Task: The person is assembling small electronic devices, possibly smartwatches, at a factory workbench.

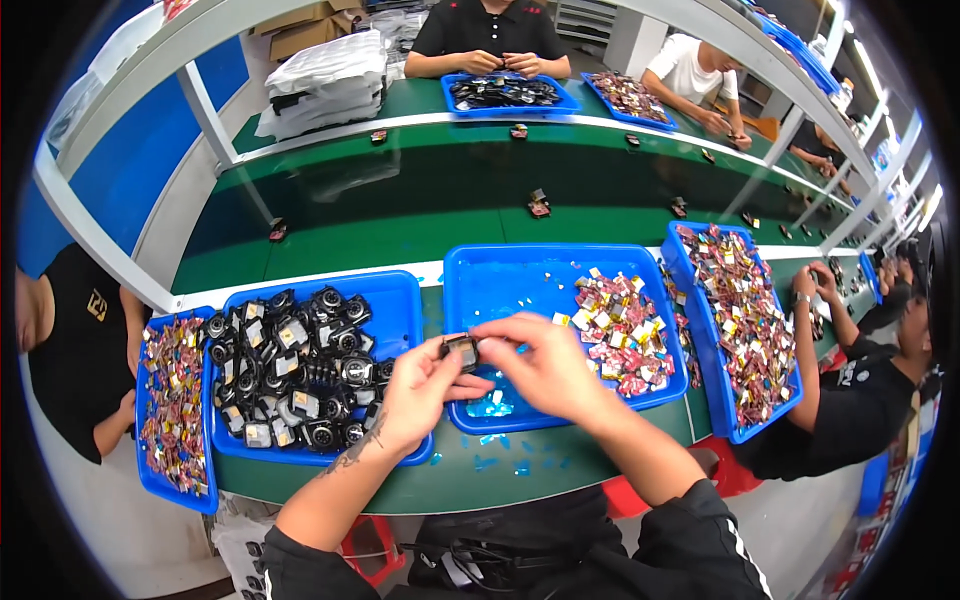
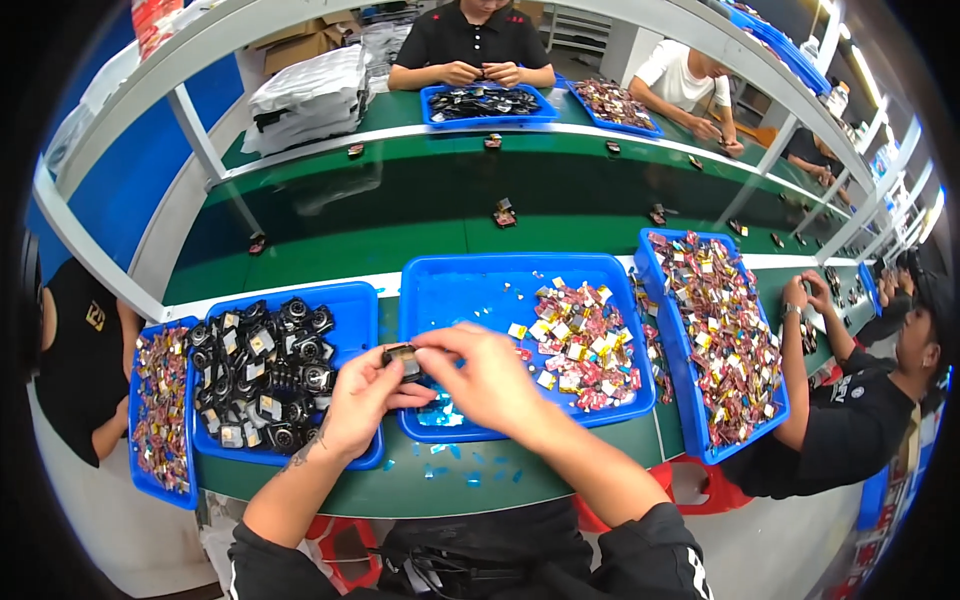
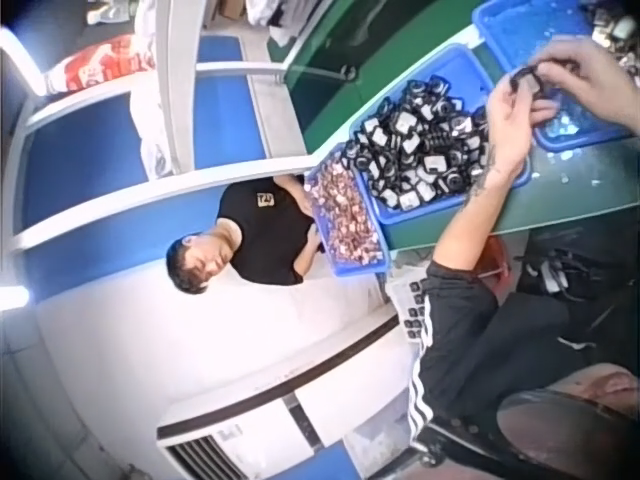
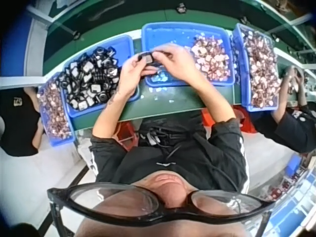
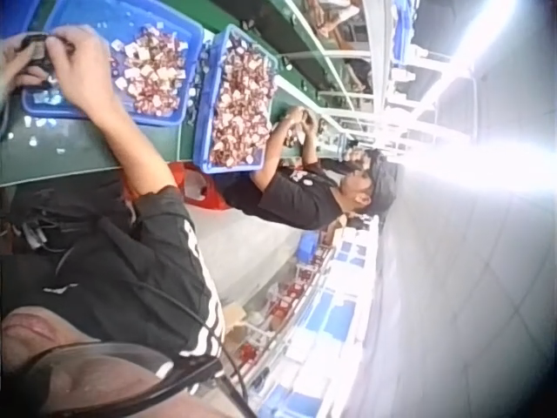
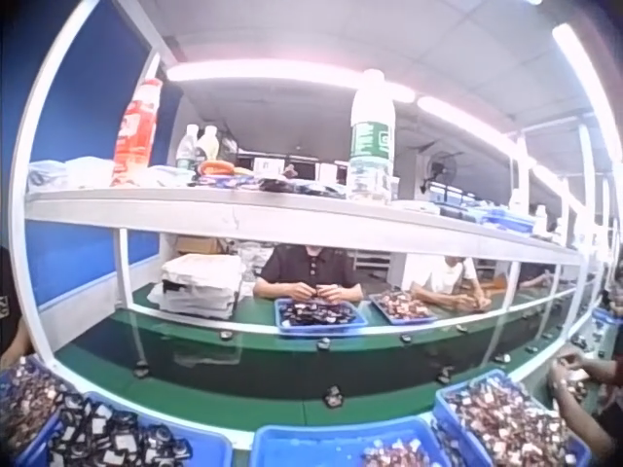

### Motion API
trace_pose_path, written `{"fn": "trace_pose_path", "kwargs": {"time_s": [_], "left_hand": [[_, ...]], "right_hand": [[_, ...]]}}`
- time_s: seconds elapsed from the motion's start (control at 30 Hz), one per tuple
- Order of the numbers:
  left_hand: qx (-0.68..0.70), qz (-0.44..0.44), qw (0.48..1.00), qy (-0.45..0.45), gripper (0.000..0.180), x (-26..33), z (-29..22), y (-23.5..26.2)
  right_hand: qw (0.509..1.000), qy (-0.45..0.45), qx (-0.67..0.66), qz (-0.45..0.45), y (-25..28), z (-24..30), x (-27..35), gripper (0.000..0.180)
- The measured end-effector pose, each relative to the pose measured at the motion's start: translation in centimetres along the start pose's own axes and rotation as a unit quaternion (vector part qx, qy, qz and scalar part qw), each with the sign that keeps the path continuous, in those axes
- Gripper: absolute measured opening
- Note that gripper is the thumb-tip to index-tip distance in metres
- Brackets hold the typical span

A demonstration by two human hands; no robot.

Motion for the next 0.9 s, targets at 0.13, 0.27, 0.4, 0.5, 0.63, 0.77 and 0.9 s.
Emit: {"fn": "trace_pose_path", "kwargs": {"time_s": [0.13,0.27,0.4,0.5,0.63,0.77,0.9], "left_hand": [[0.044,-0.081,0.996,0.0,0.027,0.2,-0.9,1.0],[0.075,-0.041,0.996,0.027,0.027,0.0,-0.7,0.6],[0.129,-0.017,0.991,0.027,0.031,0.0,-0.6,0.5],[0.129,-0.029,0.991,0.031,0.026,-0.1,-0.5,0.7],[0.061,-0.033,0.997,0.036,0.02,-0.1,-0.6,0.7],[0.067,-0.062,0.996,0.014,0.02,0.1,-0.1,0.9],[0.006,-0.053,0.999,-0.005,0.036,0.3,-1.1,0.4]], "right_hand": [[0.955,-0.017,0.293,-0.027,6.3,-3.2,-1.0,0.008],[0.929,-0.004,0.367,0.053,8.0,-5.6,-0.1,0.007],[0.942,-0.017,0.334,0.034,7.7,-6.4,0.1,0.01],[0.948,-0.014,0.319,-0.014,8.1,-4.8,0.2,0.014],[0.919,-0.024,0.384,0.091,7.7,-3.5,2.3,0.015],[0.953,-0.012,0.3,0.039,7.4,-3.3,2.6,0.012],[0.978,-0.07,0.193,0.031,7.3,0.0,2.7,0.01]]}}
Point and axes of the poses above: each hand's wrist, its own x-axis away from the middle knuckle, its own y-axis out of the back of the hand, z = x × y, the point moved 2 cm from there along -x, towards the middle knuckle, and after that the axes turned 5 degrees about -x, right-handed, at the moved point
